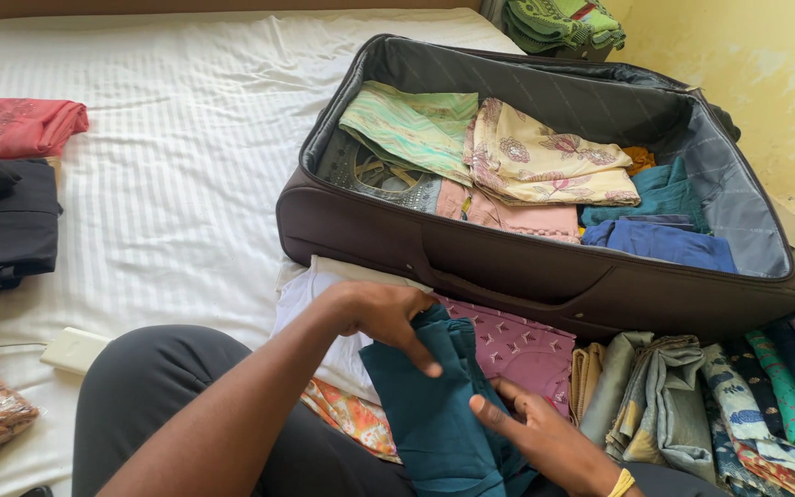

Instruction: The person folds various garments, including shirts, pants, and patterned fabrics, and places them into an open suitcase on a bed. The person handles each item individually, folding them neatly before arranging them inside the luggage.

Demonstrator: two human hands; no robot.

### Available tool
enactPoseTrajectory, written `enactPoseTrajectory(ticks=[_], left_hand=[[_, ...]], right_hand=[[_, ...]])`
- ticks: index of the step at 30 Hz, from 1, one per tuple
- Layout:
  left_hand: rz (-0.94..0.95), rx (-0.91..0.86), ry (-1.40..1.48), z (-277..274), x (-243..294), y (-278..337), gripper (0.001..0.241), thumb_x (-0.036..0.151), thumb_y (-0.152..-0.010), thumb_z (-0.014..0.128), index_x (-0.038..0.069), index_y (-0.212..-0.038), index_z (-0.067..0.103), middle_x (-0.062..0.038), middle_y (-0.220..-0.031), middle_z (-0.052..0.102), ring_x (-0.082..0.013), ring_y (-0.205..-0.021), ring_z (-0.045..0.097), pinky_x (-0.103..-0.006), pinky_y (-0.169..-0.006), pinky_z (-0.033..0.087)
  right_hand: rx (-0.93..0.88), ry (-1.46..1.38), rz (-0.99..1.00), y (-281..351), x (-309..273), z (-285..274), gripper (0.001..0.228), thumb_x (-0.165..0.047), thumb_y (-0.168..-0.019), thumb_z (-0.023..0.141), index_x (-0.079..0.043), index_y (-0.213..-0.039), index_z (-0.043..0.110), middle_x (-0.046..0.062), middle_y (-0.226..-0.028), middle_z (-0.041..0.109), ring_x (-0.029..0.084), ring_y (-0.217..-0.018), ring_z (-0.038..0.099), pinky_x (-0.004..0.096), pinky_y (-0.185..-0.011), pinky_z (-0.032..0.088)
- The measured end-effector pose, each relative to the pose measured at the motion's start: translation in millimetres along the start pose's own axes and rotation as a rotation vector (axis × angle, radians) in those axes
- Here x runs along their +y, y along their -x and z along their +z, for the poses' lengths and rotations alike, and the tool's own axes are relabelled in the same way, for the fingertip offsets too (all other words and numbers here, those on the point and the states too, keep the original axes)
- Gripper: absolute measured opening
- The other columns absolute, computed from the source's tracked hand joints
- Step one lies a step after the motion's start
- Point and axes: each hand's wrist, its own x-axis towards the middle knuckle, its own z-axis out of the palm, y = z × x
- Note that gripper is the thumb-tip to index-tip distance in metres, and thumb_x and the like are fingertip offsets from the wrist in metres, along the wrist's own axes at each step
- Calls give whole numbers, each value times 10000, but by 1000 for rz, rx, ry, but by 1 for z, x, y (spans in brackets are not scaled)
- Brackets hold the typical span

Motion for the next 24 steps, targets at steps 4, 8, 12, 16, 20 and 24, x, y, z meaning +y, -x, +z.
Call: enactPoseTrajectory(ticks=[4,8,12,16,20,24], left_hand=[[-33,77,16,5,7,2,821,475,-638,884,66,-1308,646,-142,-1214,744,-266,-1086,720,-391,-901,574],[106,182,267,-2,8,4,787,491,-633,877,28,-1242,695,-119,-1159,779,-230,-1053,748,-350,-906,594],[-11,189,322,-13,19,24,759,506,-618,875,-8,-1163,754,-137,-1103,798,-237,-1015,768,-344,-875,603],[-105,349,466,4,22,30,714,512,-624,855,40,-1152,766,-114,-1089,793,-228,-981,757,-359,-828,581],[-303,407,789,43,18,25,678,500,-664,831,132,-1213,679,-93,-1084,777,-233,-981,747,-413,-823,568],[-322,651,245,63,3,16,684,550,-699,831,9,-1110,757,-180,-1018,770,-286,-950,762,-402,-849,600]], right_hand=[[16,216,-65,-4,16,-5,1099,-601,-774,762,20,-1547,286,168,-1532,464,243,-1440,450,353,-1182,347],[57,315,-209,-3,22,-11,1220,-441,-701,936,22,-1578,226,206,-1547,394,247,-1451,385,371,-1161,307],[71,-87,51,18,-12,-19,1006,-353,-612,926,-8,-1465,522,227,-1315,738,308,-1156,730,386,-1031,545],[250,-610,-60,23,-13,-29,784,-300,-753,850,19,-1406,555,269,-1221,719,348,-986,726,494,-892,581],[573,-374,-1,8,-9,-24,612,-333,-752,803,-5,-1263,726,173,-1168,791,257,-1013,744,381,-897,558],[843,416,-355,0,-8,-17,613,-370,-743,874,0,-1198,693,169,-1102,756,283,-1074,707,451,-923,540]])
